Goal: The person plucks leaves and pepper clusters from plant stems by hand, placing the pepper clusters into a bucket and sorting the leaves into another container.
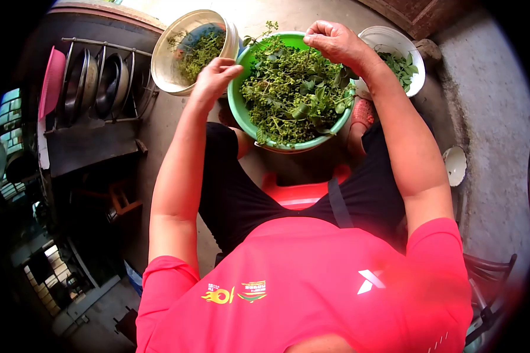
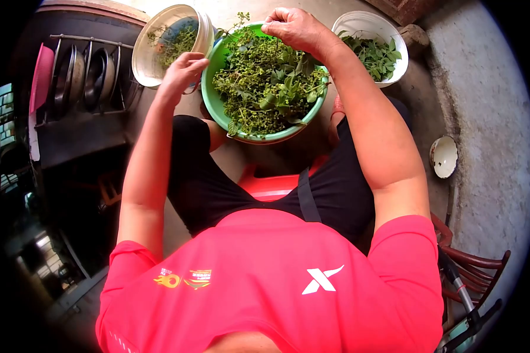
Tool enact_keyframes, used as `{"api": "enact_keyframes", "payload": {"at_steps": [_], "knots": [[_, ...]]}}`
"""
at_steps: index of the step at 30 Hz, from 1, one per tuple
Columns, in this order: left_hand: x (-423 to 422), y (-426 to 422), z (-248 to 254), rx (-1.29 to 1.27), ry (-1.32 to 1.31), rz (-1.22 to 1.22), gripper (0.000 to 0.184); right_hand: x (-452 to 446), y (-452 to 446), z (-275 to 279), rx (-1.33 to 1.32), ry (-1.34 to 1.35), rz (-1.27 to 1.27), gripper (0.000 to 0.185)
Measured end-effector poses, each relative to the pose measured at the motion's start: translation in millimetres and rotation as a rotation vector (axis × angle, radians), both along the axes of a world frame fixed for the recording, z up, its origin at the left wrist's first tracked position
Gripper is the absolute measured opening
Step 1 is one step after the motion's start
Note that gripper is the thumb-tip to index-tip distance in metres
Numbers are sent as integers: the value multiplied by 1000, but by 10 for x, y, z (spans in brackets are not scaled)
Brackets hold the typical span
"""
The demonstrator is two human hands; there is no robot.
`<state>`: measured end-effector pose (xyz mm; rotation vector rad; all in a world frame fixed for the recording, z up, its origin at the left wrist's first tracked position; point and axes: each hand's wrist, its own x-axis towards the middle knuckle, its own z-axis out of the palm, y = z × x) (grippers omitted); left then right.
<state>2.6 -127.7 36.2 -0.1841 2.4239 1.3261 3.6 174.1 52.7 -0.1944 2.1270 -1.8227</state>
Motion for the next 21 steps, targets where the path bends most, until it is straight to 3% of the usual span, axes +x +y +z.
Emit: {"api": "enact_keyframes", "payload": {"at_steps": [2,5,7,13,17,21], "knots": [[63,232,-270,-242,103,-231,48,-40,-7,-64,24,-3,2,17],[250,632,-328,-661,60,-442,52,-9,-21,-36,71,36,2,18],[331,690,-475,-725,-4,-475,54,11,-13,-26,61,33,2,19],[397,619,-370,-452,35,-299,25,14,34,-22,115,123,-11,17],[398,505,-243,-151,-14,-142,22,-20,43,-83,68,129,-15,16],[601,545,219,-159,289,-166,9,32,21,-63,32,127,-20,15]]}}
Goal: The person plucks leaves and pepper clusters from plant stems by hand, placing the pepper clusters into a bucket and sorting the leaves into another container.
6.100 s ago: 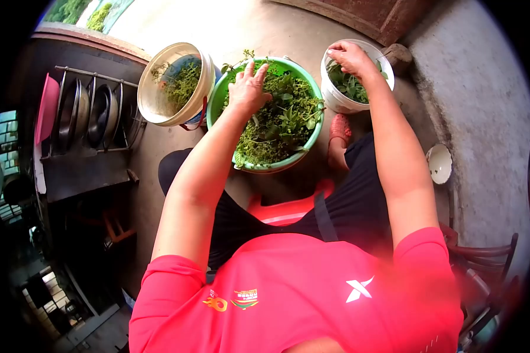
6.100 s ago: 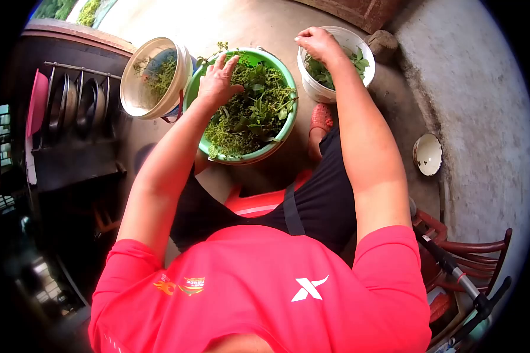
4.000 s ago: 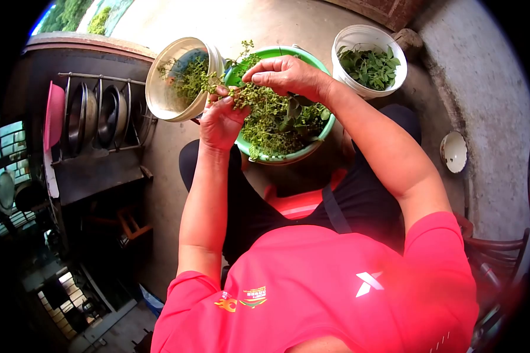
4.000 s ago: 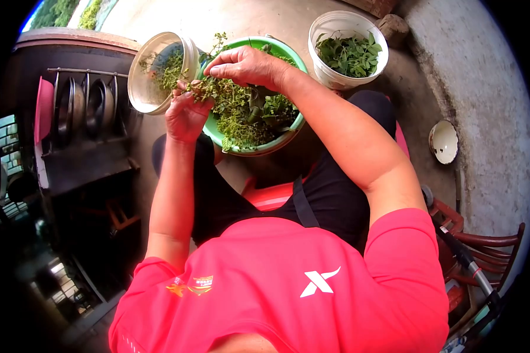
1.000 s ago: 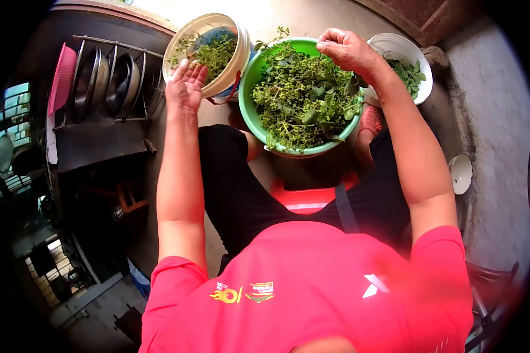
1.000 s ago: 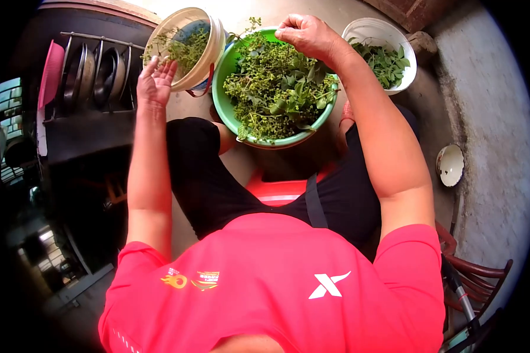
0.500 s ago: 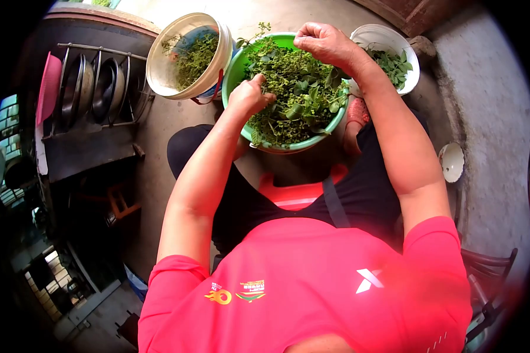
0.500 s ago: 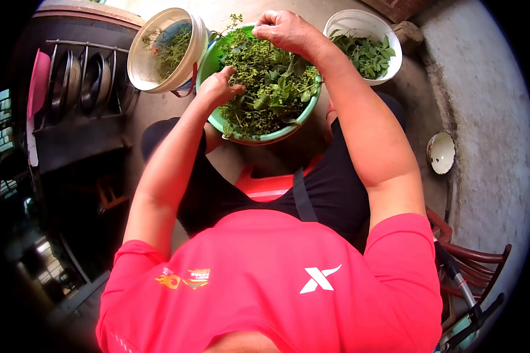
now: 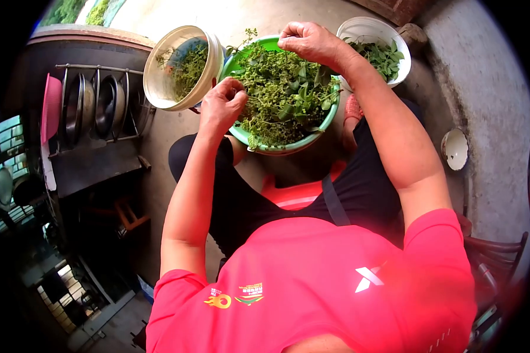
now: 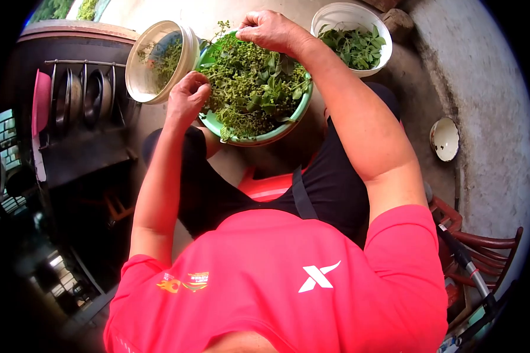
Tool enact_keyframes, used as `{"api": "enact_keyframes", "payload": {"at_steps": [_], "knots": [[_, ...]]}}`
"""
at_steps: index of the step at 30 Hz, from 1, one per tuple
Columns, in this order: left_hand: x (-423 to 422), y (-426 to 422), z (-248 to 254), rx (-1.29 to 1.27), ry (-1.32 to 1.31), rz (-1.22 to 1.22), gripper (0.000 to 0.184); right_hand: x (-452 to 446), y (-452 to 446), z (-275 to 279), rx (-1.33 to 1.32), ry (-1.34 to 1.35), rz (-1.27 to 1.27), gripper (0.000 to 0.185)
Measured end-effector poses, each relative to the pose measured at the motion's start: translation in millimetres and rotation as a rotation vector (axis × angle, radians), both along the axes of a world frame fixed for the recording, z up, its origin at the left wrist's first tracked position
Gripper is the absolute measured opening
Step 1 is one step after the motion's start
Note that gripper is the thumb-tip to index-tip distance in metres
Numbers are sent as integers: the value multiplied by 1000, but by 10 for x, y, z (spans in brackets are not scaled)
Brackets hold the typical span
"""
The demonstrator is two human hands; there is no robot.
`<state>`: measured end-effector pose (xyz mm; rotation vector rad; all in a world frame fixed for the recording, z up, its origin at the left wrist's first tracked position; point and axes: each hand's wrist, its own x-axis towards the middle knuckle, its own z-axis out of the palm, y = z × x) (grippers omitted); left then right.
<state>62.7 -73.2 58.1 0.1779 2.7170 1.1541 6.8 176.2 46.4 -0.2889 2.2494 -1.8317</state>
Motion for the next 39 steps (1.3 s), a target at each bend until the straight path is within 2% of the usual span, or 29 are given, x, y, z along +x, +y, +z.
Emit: {"api": "enact_keyframes", "payload": {"at_steps": [3,4,6,8,10,12,14,15,18,19,20,22,23,24,26,28,32,34,35,36,38,39], "knots": [[86,-45,184,11,190,-85,8,27,8,101,-172,-222,67,12],[107,-38,231,9,193,-88,8,34,-2,127,-174,-220,65,12],[152,-13,288,30,394,-225,12,96,-51,184,-379,-227,88,8],[172,5,304,-33,428,-265,15,119,-100,192,-417,-225,117,11],[177,20,270,-94,553,-376,17,137,-188,162,-437,-105,216,18],[204,44,242,-96,525,-376,18,148,-244,126,-268,79,195,26],[206,92,241,-167,619,-443,18,149,-294,77,-39,195,43,31],[198,99,207,-171,668,-458,18,142,-294,53,-37,195,43,31],[201,121,172,-186,684,-472,18,102,-270,5,282,203,57,37],[200,127,169,-184,683,-473,18,72,-247,20,331,14,178,39],[202,130,169,-183,677,-478,19,63,-238,7,334,14,178,39],[197,125,174,-185,665,-481,20,41,-237,-83,129,47,94,39],[192,124,173,-184,666,-476,20,1,-250,-193,-9,-41,-8,38],[193,126,170,-160,676,-480,20,-7,-222,-150,-14,-82,-111,35],[203,120,158,-135,680,-480,20,-74,-123,-126,-123,-270,-219,22],[199,116,143,-105,711,-465,21,-55,-64,-16,-345,-322,-332,15],[184,71,52,-8,638,-380,18,-96,89,-29,-470,-276,-305,10],[204,91,52,172,478,-239,18,-84,102,63,-514,-270,-217,9],[180,64,10,169,507,-250,20,-46,36,79,-524,-254,-257,11],[177,63,-2,170,509,-247,20,22,1,159,-438,-182,-182,19],[181,74,-18,162,499,-176,23,156,-78,258,-397,-133,-48,18],[187,81,-18,162,499,-174,23,178,-98,239,-375,-180,116,19]]}}
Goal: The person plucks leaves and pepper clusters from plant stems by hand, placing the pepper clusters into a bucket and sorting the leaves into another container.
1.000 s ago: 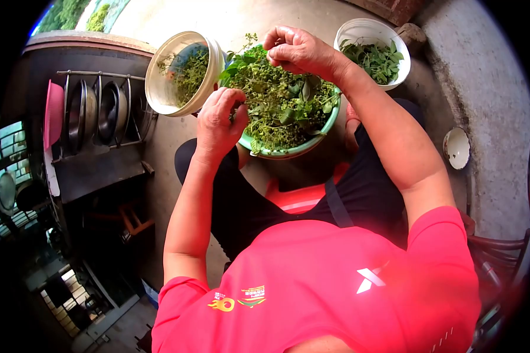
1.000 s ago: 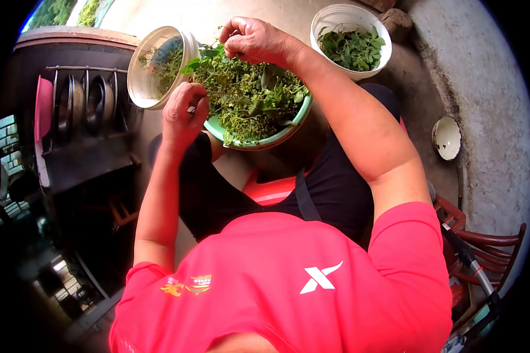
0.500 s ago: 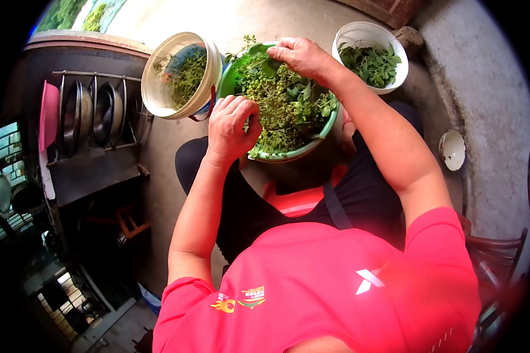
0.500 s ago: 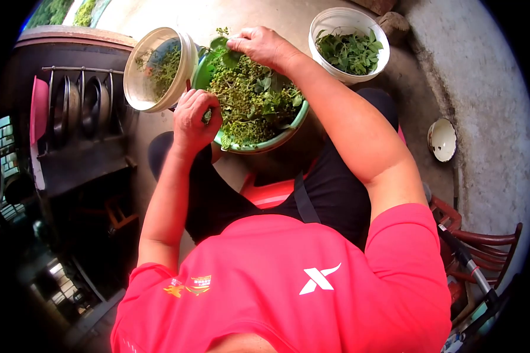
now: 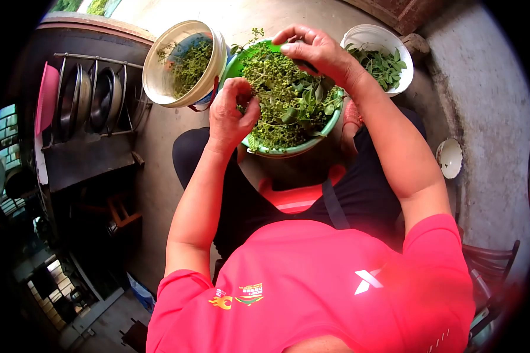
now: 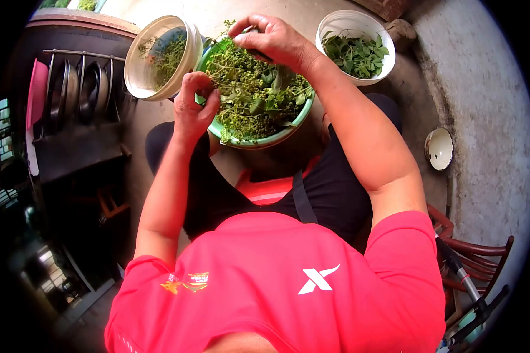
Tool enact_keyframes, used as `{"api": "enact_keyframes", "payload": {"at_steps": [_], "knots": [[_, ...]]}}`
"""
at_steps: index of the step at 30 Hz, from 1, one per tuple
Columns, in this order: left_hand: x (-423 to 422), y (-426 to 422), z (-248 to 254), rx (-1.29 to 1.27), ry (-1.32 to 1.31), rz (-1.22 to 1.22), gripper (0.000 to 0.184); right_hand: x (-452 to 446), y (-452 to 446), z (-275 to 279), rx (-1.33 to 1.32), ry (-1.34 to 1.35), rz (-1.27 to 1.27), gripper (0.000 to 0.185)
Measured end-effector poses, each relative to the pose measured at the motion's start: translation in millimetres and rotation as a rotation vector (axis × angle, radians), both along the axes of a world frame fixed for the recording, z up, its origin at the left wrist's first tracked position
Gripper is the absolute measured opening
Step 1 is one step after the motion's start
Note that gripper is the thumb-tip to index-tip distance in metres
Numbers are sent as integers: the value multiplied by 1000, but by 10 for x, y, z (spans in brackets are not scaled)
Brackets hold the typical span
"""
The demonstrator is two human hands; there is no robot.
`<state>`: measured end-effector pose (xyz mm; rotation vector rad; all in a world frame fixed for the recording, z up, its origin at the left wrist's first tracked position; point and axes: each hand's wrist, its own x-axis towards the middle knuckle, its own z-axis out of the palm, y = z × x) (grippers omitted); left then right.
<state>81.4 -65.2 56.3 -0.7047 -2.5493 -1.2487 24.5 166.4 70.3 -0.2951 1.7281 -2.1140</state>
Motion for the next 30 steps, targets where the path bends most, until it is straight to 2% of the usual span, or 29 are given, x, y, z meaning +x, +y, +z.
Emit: {"api": "enact_keyframes", "payload": {"at_steps": [1,3,5,9,10,13,15,17,19,21,25,30], "knots": [[8,9,3,15,-31,21,26,44,-70,4,107,59,52,22],[11,32,6,28,-62,39,30,97,-261,-147,269,549,-5,24],[12,50,9,35,-60,49,32,171,-366,-172,469,626,-66,21],[19,74,5,-24,-63,59,32,129,-422,-252,482,733,-87,14],[3,69,-37,44,-79,64,32,119,-428,-258,458,743,-91,14],[-25,70,-67,161,-129,79,32,117,-425,-261,385,658,-51,12],[-54,52,-93,236,-273,38,31,114,-438,-263,312,581,-59,12],[-52,50,-88,214,-315,42,25,110,-427,-249,242,506,-67,11],[-84,35,-141,398,-467,75,18,99,-378,-152,441,553,-182,12],[-106,6,-158,434,-463,91,14,11,-279,-126,310,446,-247,16],[-116,-24,-169,471,-498,133,12,-88,-50,-125,261,352,-349,14],[-125,9,-138,488,-500,169,11,17,-121,-163,332,216,22,20]]}}
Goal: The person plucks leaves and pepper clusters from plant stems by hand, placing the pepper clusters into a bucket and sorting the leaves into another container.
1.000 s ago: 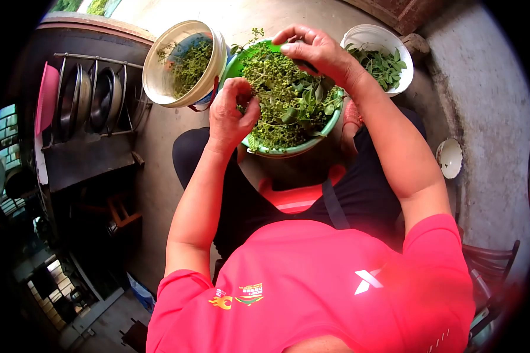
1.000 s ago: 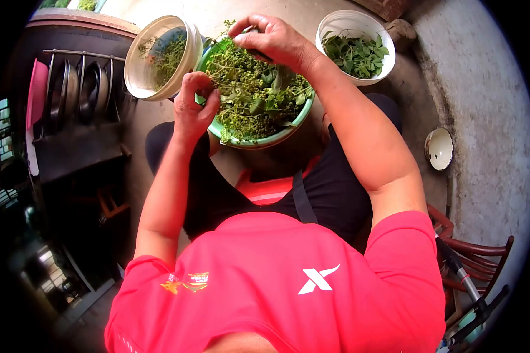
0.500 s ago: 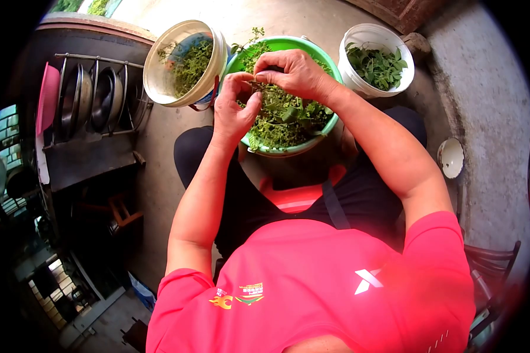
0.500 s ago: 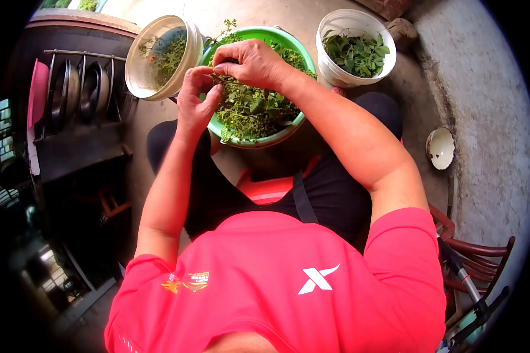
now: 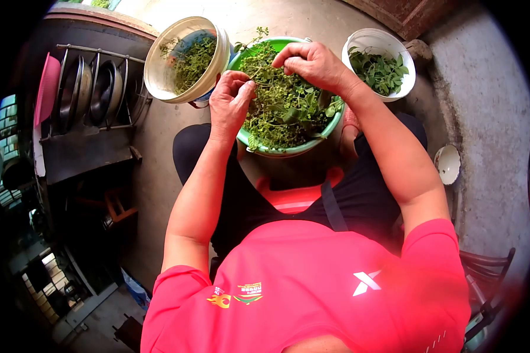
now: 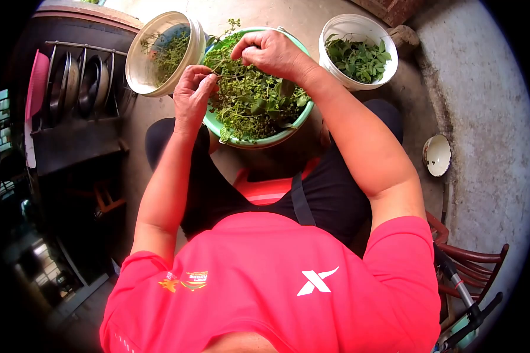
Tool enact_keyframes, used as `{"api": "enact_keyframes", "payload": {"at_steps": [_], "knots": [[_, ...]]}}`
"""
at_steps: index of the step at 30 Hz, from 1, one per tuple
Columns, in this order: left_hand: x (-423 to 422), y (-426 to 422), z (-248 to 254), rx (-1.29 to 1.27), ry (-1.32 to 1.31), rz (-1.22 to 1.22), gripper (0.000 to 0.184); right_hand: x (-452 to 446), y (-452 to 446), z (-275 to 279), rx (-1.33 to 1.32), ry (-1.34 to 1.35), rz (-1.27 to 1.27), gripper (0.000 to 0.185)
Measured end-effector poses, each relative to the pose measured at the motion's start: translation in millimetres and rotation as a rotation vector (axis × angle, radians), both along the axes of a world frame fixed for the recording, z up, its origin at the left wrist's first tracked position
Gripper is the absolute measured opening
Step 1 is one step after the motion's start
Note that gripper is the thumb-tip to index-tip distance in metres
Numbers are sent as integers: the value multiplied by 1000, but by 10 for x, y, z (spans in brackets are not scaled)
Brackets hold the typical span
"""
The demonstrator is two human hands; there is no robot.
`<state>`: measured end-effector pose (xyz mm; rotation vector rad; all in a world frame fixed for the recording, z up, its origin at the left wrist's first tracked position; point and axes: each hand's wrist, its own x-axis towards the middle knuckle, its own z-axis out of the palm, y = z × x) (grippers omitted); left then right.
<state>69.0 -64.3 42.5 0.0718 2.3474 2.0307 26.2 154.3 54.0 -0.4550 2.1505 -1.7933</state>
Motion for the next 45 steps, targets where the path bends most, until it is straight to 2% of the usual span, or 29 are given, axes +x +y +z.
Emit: {"api": "enact_keyframes", "payload": {"at_steps": [2,5,9,11,12,15,17,19,23,24,25,27,29,31,36,38,41,43,45], "knots": [[5,22,0,-4,0,7,11,66,-146,-63,132,58,0,21],[11,36,-4,-10,2,6,11,125,-256,-169,318,338,-133,21],[20,37,6,34,-9,-36,9,102,-317,-237,403,398,-168,23],[5,18,-19,3,27,-53,8,135,-348,-234,630,567,-126,24],[7,20,-18,6,38,-74,8,146,-371,-185,746,512,-94,20],[12,28,4,17,34,-85,7,126,-367,-161,815,453,35,19],[3,22,34,38,-11,-35,6,77,-327,-218,713,423,80,20],[-48,-35,39,124,-84,-28,6,32,-314,-267,529,251,74,21],[-77,-78,94,298,-273,102,7,-51,-242,-319,258,158,-39,22],[-90,-83,69,341,-291,129,7,-77,-232,-299,121,-6,-53,21],[-96,-99,58,342,-290,131,7,-97,-217,-280,-142,-236,-40,17],[-112,-145,52,381,-383,185,5,-75,-109,-121,-359,-505,-91,14],[-132,-176,10,404,-391,194,5,-112,-20,-94,-564,-551,-85,12],[-129,-167,33,430,-379,219,7,-99,-20,-25,-503,-404,-75,14],[-156,-204,-26,486,-406,236,9,77,-143,70,-474,-441,40,22],[-167,-232,-58,676,-479,271,13,116,-197,83,-383,-459,30,30],[-189,-289,-146,761,-488,224,8,111,-231,-47,-367,-478,107,26],[-199,-314,-138,761,-491,216,6,124,-263,-86,-261,-427,22,17],[-216,-351,-156,838,-518,176,3,113,-274,-105,-133,-268,14,19]]}}
